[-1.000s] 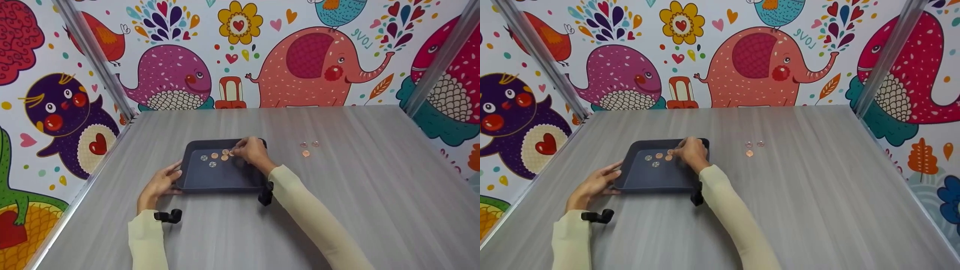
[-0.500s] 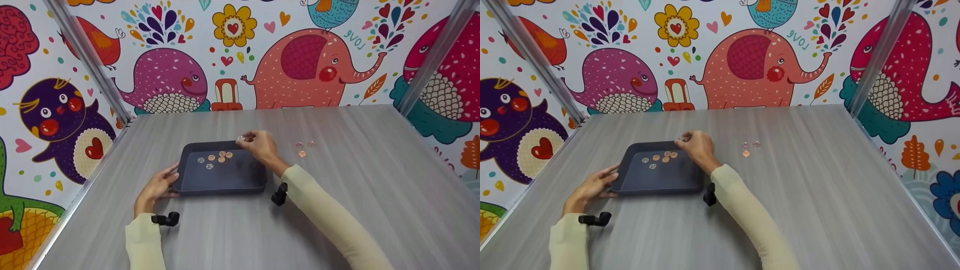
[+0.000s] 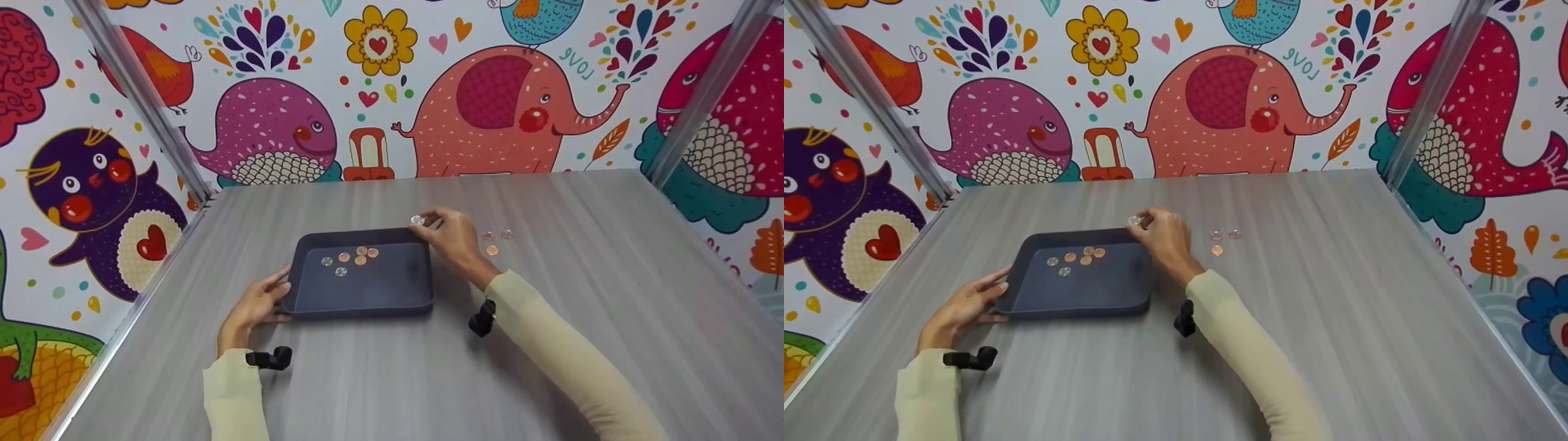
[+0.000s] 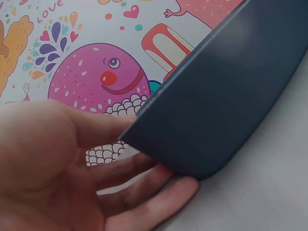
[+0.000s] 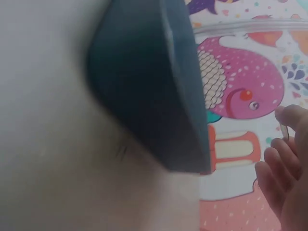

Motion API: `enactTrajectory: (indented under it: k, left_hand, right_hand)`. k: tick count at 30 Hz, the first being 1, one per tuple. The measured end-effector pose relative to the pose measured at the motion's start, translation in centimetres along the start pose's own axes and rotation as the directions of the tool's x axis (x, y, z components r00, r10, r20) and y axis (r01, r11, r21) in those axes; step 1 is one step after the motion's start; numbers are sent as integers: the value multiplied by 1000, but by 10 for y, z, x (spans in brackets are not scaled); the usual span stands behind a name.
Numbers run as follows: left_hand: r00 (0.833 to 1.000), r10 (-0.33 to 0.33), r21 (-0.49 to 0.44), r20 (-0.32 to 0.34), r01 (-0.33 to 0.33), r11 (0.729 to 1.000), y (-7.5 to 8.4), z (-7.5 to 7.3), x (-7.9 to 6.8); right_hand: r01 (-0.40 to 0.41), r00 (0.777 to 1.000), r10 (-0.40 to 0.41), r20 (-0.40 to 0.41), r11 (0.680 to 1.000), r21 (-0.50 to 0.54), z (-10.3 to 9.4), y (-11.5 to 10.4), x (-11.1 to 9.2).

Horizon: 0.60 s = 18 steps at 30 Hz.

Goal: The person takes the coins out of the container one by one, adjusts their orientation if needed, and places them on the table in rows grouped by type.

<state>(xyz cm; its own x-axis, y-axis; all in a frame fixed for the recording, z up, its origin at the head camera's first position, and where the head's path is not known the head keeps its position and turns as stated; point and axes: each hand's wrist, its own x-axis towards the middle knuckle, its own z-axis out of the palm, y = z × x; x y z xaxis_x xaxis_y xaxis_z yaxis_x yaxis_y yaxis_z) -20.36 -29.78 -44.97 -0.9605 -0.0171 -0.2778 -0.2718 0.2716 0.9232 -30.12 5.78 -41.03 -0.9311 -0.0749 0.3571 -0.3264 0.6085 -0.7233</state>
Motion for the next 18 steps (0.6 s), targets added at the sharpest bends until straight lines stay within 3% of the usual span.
enactTrajectory:
  k: [9,18]
  left_hand:
    - [1000,12,23,12,-12,1000,-1,-2,-1]
    - [1000,0,16,10,-1,1000,-1,-1,0]
  right_hand:
    - [61,996,-64,-69,997,-43,-21,42,1]
    - [-41,997,40,-63,999,-24,-52,84,-1]
